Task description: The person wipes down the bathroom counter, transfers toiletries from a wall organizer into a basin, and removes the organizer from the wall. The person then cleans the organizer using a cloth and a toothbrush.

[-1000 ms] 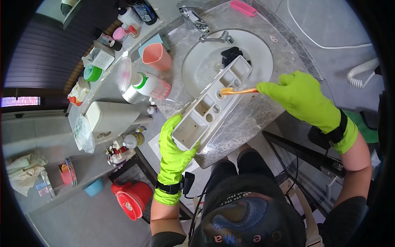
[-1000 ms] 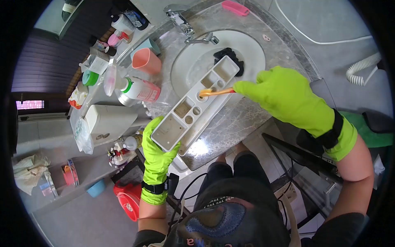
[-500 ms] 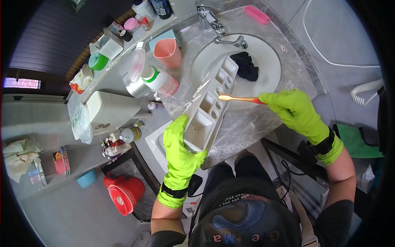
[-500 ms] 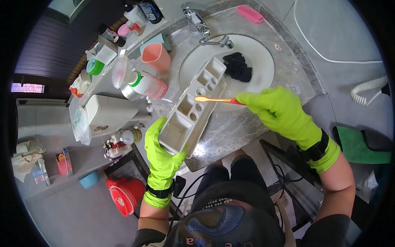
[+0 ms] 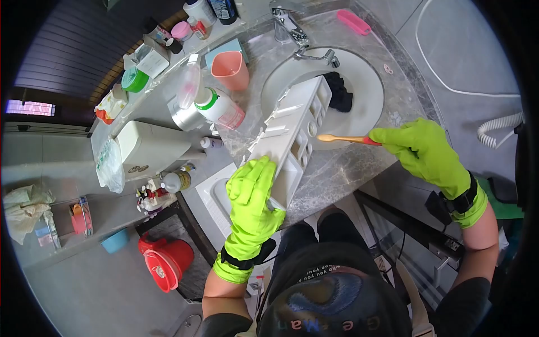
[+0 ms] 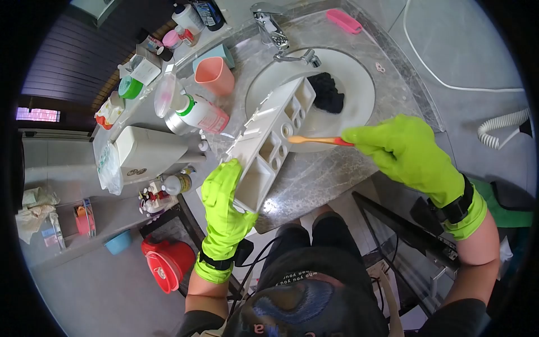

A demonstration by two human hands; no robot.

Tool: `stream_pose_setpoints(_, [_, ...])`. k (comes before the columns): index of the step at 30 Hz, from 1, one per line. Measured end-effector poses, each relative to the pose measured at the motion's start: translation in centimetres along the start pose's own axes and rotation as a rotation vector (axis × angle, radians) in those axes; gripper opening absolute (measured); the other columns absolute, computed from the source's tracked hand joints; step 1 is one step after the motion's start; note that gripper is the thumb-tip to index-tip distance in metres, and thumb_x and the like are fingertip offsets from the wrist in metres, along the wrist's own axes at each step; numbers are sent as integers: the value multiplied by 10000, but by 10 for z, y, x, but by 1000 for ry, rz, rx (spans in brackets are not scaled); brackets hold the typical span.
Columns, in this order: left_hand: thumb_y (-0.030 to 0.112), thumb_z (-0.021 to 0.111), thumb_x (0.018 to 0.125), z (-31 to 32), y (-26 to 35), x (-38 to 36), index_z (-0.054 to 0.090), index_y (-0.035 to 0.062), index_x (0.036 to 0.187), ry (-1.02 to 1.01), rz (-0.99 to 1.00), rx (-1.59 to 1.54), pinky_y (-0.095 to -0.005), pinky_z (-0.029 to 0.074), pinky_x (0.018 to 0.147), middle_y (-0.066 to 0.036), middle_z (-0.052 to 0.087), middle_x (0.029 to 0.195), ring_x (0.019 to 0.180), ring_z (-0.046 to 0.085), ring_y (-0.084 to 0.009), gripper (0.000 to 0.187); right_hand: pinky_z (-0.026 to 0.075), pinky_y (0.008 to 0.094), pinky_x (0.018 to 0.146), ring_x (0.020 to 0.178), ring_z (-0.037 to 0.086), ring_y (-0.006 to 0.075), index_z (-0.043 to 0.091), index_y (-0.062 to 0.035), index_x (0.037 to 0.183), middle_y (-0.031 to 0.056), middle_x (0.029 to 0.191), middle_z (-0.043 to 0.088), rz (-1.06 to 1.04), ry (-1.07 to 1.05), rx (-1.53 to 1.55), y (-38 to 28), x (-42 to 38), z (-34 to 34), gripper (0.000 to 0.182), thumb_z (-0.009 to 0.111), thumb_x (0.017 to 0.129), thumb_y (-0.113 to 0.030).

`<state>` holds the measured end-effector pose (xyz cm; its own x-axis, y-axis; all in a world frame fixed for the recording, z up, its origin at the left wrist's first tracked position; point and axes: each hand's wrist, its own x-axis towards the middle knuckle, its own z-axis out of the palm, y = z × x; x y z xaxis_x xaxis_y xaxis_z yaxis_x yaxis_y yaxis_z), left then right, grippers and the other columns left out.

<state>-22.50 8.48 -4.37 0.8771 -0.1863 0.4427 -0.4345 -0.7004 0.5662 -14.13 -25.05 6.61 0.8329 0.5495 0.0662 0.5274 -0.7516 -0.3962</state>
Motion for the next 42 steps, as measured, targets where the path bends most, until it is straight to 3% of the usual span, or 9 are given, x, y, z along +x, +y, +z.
stream_pose_setpoints(8, [81,702,556,8,12,-2,671,59,1310,-93,93,131,-476,374,1105,-118,615,1403,1278,542,-322,755,567,362,758,883,728,335,703,-113,1278,176,1028,737,11,-199,462,-8,-10,58,362,674,917,-104])
stream_pose_setpoints(11, [92,683,583,14,12,-3,669,61,1318,-91,154,158,-476,374,1109,-115,618,1403,1279,544,-314,736,561,381,706,827,722,331,720,-157,1260,159,963,739,107,-366,323,-4,-9,43,343,670,922,-126])
stream_pose_setpoints(13, [96,676,588,15,11,-3,668,58,1318,-100,193,159,-477,374,1110,-117,621,1399,1279,546,-312,730,544,412,645,744,701,333,730,-202,1246,138,889,732,-51,-218,25,9,-2,36,326,660,931,-154])
stream_pose_setpoints(17, [80,681,560,13,6,3,660,48,1325,-90,117,67,-482,369,1115,-121,622,1397,1283,544,-327,765,526,434,623,703,677,344,718,-211,1264,135,857,721,-16,-227,76,1,1,34,331,657,941,-179])
stream_pose_setpoints(18, [67,688,542,15,2,0,658,47,1328,-52,102,46,-485,369,1116,-120,619,1400,1283,542,-332,787,535,433,647,733,679,358,714,-205,1270,152,884,722,21,-255,348,-3,-6,39,328,662,947,-192])
stream_pose_setpoints(22, [46,710,526,16,1,-8,655,49,1331,-70,117,79,-483,370,1124,-124,617,1398,1286,541,-340,806,541,420,673,757,683,361,722,-187,1252,158,908,725,41,-227,211,-1,-12,43,326,682,929,-180])
stream_pose_setpoints(32, [143,871,647,22,-32,-41,536,15,1385,51,-369,-441,-439,442,1073,-175,612,1336,1237,585,-346,821,540,421,735,848,688,315,750,-181,1185,99,959,736,76,33,49,18,-5,36,260,673,938,-162])
stream_pose_setpoints(35, [106,891,692,16,-32,-42,471,10,1400,18,-359,-406,-383,499,1035,-150,587,1342,1214,610,-248,829,546,414,764,891,692,320,747,-162,1184,110,1003,739,48,70,156,24,-7,42,263,670,935,-132])
stream_pose_setpoints(42, [116,896,697,15,-28,-42,466,17,1363,46,-484,-491,-387,508,1024,-149,575,1342,1221,604,-252,799,558,393,807,919,700,338,743,-151,1184,121,1038,743,72,71,250,52,-5,105,259,656,940,-133])
